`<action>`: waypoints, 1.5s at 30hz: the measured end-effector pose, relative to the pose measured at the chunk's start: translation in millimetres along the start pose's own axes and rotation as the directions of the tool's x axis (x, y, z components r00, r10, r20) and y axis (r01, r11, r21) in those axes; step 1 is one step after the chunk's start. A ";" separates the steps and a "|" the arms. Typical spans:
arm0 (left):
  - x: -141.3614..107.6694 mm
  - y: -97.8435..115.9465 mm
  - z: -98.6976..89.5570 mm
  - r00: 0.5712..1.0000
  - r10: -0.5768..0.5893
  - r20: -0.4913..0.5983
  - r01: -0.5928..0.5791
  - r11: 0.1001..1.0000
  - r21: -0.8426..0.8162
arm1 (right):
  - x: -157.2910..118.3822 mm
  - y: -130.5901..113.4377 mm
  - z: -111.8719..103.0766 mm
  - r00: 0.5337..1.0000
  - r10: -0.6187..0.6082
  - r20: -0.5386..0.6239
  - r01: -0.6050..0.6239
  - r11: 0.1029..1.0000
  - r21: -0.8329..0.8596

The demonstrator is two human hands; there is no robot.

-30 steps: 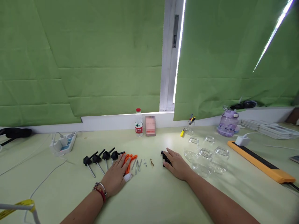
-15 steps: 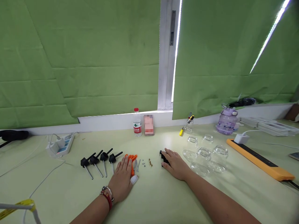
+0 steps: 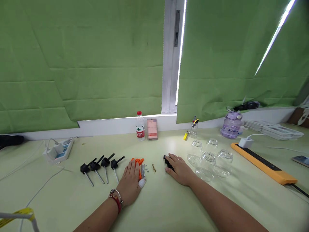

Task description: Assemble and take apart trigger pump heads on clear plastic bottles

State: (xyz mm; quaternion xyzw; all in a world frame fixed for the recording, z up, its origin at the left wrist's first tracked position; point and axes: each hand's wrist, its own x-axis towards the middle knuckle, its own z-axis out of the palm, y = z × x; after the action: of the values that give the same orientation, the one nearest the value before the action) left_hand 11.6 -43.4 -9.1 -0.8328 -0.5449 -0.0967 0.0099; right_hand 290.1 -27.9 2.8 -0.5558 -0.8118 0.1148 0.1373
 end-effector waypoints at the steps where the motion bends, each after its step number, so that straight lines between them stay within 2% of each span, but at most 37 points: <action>1: -0.1 -0.1 -0.6 1.000 0.005 0.004 -0.005 1.000 -0.005 | -0.1 -0.1 -0.1 1.000 -0.001 0.000 0.001 1.000 -0.001; 12: -5.8 -9.4 0.7 0.999 0.007 -0.044 -0.004 0.998 0.067 | 0.9 -0.7 0.0 1.000 0.001 0.024 -0.001 1.000 -0.012; 20: -6.0 -6.0 -6.2 0.999 0.045 -0.028 -0.043 0.997 0.063 | 0.6 -0.1 0.1 1.000 -0.002 0.014 0.002 1.000 -0.003; 28: -6.7 -6.8 -13.8 0.999 0.013 0.047 -0.017 0.995 0.097 | 0.2 0.8 0.4 1.000 -0.010 0.015 0.010 1.000 -0.005; 36: -6.2 -9.7 -20.4 1.000 -0.009 0.017 0.006 0.985 0.170 | 0.6 0.9 0.4 1.000 -0.003 0.024 0.002 1.000 0.009; 45: -6.9 -9.1 -23.1 1.000 0.012 0.001 -0.012 0.990 0.141 | 0.6 0.6 0.5 1.000 -0.008 0.022 0.008 1.000 -0.004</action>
State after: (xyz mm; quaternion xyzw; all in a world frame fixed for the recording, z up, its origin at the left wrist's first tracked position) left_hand -2.8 -48.8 11.6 -0.8332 -0.5455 -0.0578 0.0695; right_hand 290.3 -27.2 2.2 -0.5514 -0.8158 0.1187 0.1281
